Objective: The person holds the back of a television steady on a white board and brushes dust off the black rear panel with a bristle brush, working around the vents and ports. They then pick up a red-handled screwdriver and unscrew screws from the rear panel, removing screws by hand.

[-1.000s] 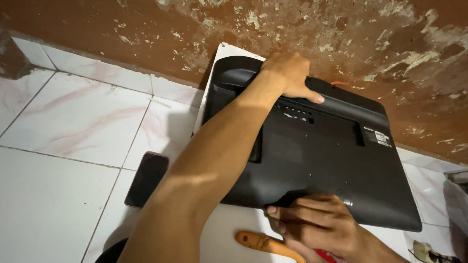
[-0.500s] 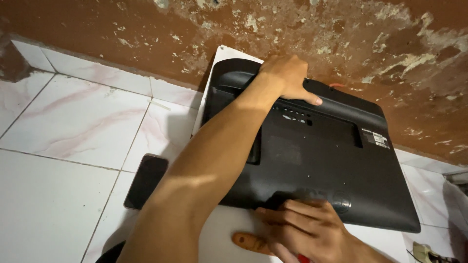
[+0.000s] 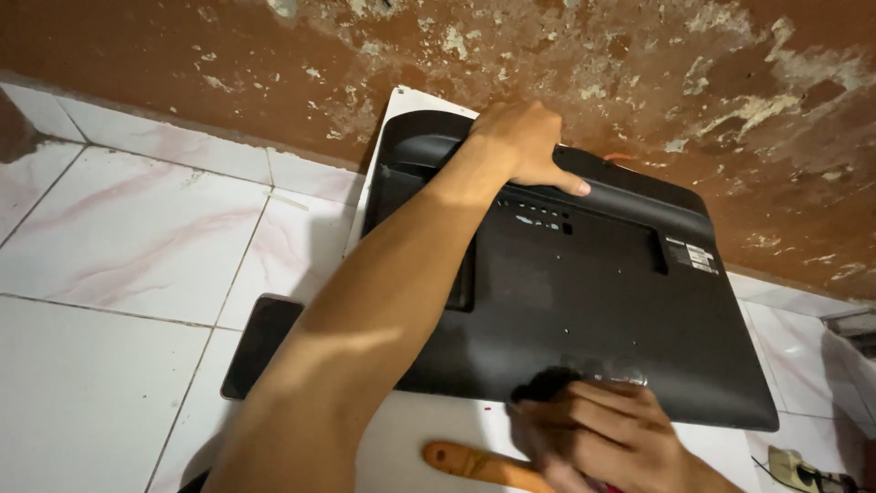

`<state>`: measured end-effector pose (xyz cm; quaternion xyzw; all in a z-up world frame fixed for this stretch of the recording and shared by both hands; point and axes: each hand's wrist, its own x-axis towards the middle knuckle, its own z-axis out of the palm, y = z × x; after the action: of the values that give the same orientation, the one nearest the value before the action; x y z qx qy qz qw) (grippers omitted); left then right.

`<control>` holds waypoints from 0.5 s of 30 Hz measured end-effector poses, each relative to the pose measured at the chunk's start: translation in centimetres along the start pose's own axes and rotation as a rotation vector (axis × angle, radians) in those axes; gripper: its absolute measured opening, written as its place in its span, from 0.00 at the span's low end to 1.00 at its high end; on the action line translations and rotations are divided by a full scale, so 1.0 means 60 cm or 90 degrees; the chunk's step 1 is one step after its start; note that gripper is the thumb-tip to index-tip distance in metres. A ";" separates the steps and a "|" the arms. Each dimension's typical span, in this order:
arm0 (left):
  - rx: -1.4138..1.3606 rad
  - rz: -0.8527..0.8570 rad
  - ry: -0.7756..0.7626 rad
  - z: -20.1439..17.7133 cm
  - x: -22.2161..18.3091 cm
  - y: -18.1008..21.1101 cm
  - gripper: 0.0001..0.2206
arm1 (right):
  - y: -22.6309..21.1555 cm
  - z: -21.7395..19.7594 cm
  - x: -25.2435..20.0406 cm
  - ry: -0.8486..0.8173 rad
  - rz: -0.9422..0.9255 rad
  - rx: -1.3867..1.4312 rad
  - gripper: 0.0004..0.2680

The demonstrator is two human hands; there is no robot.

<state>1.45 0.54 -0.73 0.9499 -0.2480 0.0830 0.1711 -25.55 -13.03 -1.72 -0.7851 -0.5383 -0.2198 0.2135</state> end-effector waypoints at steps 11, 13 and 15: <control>-0.033 0.004 0.012 -0.002 -0.004 -0.001 0.33 | 0.032 -0.076 -0.105 -0.015 0.115 0.014 0.04; -0.023 0.017 0.010 0.003 -0.001 -0.003 0.35 | 0.031 -0.092 -0.116 -0.024 0.134 0.020 0.05; -0.021 0.033 0.058 0.009 0.002 -0.009 0.34 | 0.025 -0.107 -0.111 -0.019 0.150 0.021 0.05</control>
<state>1.88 0.73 -1.36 0.9354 -0.2658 0.1267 0.1960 -27.03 -22.22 -0.47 -0.8425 -0.4490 -0.1722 0.2426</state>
